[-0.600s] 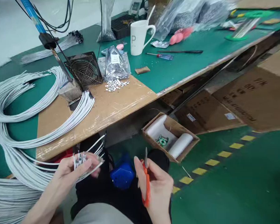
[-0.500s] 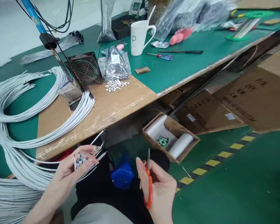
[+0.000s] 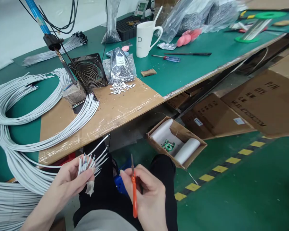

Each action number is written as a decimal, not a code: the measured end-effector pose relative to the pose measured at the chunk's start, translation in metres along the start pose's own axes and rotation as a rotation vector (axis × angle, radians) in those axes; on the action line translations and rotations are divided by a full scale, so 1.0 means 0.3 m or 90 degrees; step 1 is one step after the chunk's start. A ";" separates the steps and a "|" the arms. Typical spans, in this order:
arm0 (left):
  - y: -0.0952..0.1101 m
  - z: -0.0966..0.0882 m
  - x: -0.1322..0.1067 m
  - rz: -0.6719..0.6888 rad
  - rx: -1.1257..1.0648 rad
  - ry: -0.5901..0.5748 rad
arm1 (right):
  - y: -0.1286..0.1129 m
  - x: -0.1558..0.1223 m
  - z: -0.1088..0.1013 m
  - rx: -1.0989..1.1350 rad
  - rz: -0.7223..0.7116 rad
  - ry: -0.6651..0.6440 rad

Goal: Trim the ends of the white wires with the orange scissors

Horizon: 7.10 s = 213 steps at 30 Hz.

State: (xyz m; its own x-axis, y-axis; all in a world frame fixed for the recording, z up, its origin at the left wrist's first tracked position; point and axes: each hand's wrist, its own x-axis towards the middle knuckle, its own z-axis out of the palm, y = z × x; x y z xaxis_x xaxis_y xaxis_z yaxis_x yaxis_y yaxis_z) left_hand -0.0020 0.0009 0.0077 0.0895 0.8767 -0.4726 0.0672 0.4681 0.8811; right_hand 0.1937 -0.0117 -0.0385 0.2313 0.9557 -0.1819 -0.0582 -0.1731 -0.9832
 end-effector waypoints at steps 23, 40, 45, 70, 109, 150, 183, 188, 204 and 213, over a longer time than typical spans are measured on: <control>0.029 0.019 -0.030 -0.030 0.125 -0.053 | 0.033 0.024 0.104 0.245 0.020 -0.066; -0.012 0.032 -0.031 0.011 0.172 -0.010 | -0.018 0.007 0.078 -0.058 -0.190 -0.078; 0.015 0.017 -0.034 -0.010 0.079 -0.027 | 0.003 0.039 0.055 0.007 -0.024 0.001; 0.047 0.034 -0.032 -0.040 0.073 -0.023 | -0.011 0.001 -0.021 -0.348 -0.187 -0.362; 0.005 -0.017 0.009 0.090 0.017 0.020 | 0.053 0.033 -0.095 -0.235 -0.137 -0.027; 0.005 0.058 -0.031 0.044 0.149 0.035 | -0.047 0.043 0.030 0.010 0.008 -0.258; 0.001 0.021 -0.038 -0.012 0.055 -0.045 | -0.012 0.053 0.018 0.021 -0.036 -0.008; 0.002 0.016 -0.032 -0.011 0.057 -0.055 | 0.007 0.033 0.044 0.103 -0.075 -0.199; 0.055 0.015 -0.022 -0.074 -0.109 -0.041 | 0.027 0.084 0.044 0.087 -0.014 -0.133; 0.054 0.023 -0.025 -0.048 -0.134 -0.023 | 0.046 0.012 0.007 -0.311 -0.337 -0.207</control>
State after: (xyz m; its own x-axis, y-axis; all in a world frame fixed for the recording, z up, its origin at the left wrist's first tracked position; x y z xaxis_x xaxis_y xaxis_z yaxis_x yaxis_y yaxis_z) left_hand 0.0053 0.0012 0.0253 0.1275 0.8354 -0.5346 -0.1335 0.5486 0.8254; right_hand 0.1918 -0.0101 -0.0527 -0.1911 0.9486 0.2521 0.4315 0.3119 -0.8465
